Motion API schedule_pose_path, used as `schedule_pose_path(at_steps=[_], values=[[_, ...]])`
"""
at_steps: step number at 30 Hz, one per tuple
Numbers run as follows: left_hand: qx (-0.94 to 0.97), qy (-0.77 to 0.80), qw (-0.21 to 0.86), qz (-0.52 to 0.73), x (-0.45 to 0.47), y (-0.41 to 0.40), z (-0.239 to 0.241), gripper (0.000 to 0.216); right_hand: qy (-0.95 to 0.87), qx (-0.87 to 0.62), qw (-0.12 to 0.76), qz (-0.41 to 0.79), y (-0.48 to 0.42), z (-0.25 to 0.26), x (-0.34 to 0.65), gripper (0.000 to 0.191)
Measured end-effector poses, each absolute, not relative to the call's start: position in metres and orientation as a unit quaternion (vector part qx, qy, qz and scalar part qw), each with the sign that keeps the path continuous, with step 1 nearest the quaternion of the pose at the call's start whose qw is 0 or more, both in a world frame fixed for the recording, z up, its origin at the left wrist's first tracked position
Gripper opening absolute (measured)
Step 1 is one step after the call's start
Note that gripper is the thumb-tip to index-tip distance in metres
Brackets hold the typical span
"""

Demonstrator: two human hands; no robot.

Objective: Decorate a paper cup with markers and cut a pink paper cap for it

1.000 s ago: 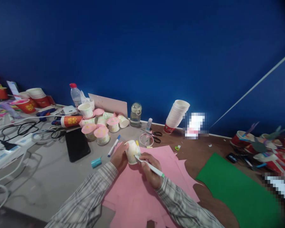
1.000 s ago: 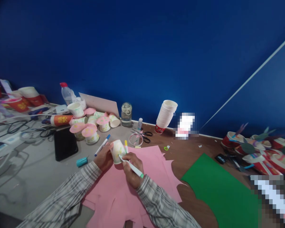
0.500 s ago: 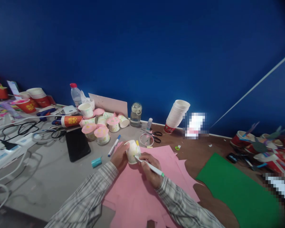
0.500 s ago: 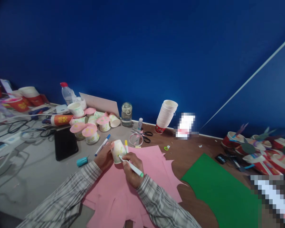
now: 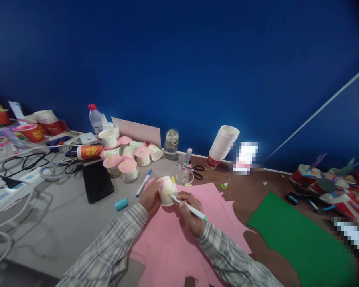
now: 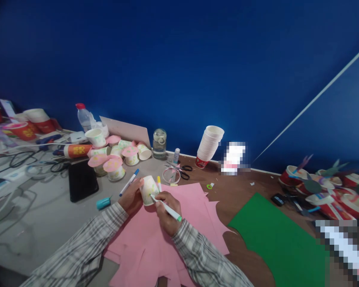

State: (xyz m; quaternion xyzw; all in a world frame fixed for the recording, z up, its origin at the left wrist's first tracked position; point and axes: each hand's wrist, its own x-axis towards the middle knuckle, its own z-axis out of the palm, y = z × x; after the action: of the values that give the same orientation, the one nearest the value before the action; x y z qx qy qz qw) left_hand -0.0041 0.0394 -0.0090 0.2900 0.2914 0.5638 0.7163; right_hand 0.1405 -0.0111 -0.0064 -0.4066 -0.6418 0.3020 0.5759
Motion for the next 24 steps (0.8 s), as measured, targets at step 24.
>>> schedule_pose_path(at_steps=[24], values=[[0.282,0.302,0.709,0.572,-0.0026,0.0392,-0.0069,0.029,-0.685,-0.370,0.572,0.258,-0.0109,-0.0068,0.1389,0.013]])
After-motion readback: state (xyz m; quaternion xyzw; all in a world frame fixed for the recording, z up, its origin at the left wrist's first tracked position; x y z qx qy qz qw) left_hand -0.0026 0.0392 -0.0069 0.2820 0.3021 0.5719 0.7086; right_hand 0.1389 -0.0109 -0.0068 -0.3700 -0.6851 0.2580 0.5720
